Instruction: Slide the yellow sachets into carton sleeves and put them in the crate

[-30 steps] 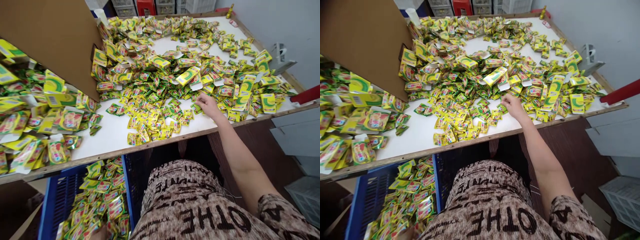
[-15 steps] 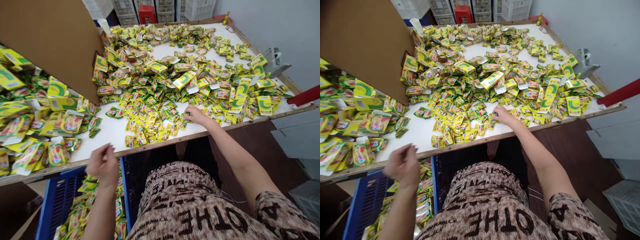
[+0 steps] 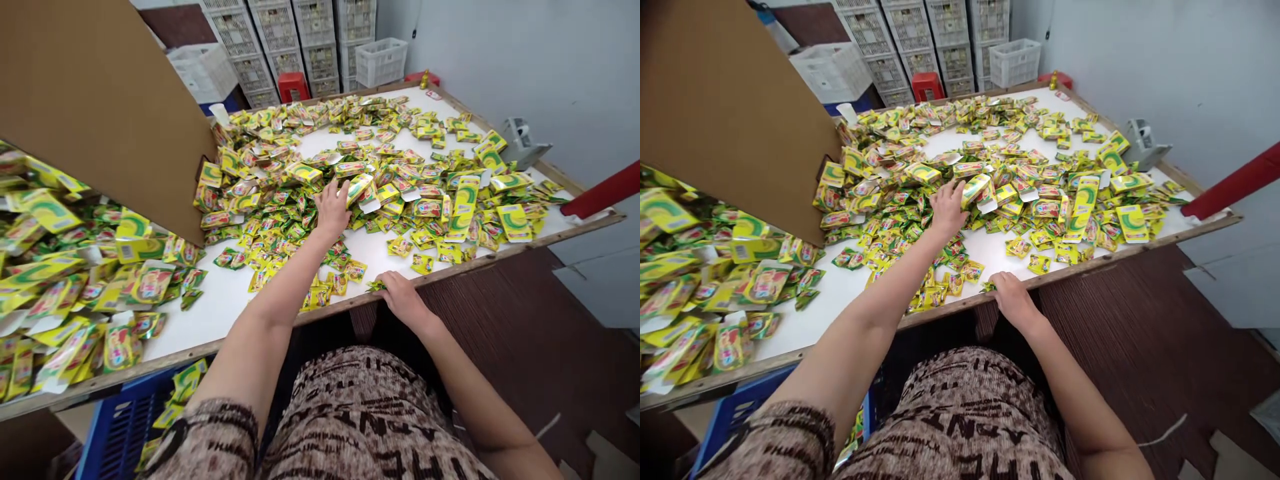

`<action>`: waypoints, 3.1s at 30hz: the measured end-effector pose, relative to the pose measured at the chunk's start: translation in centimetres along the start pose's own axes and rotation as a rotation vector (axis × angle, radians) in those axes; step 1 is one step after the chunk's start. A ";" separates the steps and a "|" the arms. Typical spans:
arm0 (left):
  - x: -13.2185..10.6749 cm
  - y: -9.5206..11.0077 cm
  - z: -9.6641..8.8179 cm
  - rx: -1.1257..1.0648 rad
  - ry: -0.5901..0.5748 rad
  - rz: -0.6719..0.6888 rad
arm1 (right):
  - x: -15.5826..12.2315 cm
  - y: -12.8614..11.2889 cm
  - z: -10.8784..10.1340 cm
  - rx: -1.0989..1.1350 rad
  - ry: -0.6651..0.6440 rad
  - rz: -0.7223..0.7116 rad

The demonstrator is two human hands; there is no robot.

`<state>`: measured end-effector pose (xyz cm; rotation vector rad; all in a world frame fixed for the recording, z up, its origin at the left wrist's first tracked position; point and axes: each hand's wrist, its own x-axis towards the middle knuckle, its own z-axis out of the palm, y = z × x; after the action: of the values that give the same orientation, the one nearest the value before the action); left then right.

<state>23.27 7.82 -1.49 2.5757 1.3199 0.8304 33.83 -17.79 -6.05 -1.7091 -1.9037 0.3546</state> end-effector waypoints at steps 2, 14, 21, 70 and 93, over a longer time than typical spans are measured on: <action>1.4 0.0 0.2 0.004 -0.046 0.011 | 0.0 0.3 0.3 0.075 0.028 0.055; -16.4 2.6 -2.5 -1.024 -0.251 -0.419 | 5.4 0.8 -2.3 0.917 0.672 0.340; -19.3 5.1 -1.9 -1.150 0.073 -0.548 | 5.0 -0.9 -2.5 0.437 0.315 0.312; -18.8 2.2 -2.8 -1.236 -0.262 -0.287 | 6.8 -3.1 -3.0 0.365 -0.049 -0.064; -18.8 1.7 -3.9 -1.146 0.058 -0.415 | 6.3 -3.9 0.8 1.104 0.089 0.391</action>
<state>13.71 -8.43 -5.35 1.3506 0.8942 1.1135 29.91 -12.16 -3.16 -1.2267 -0.9217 1.1824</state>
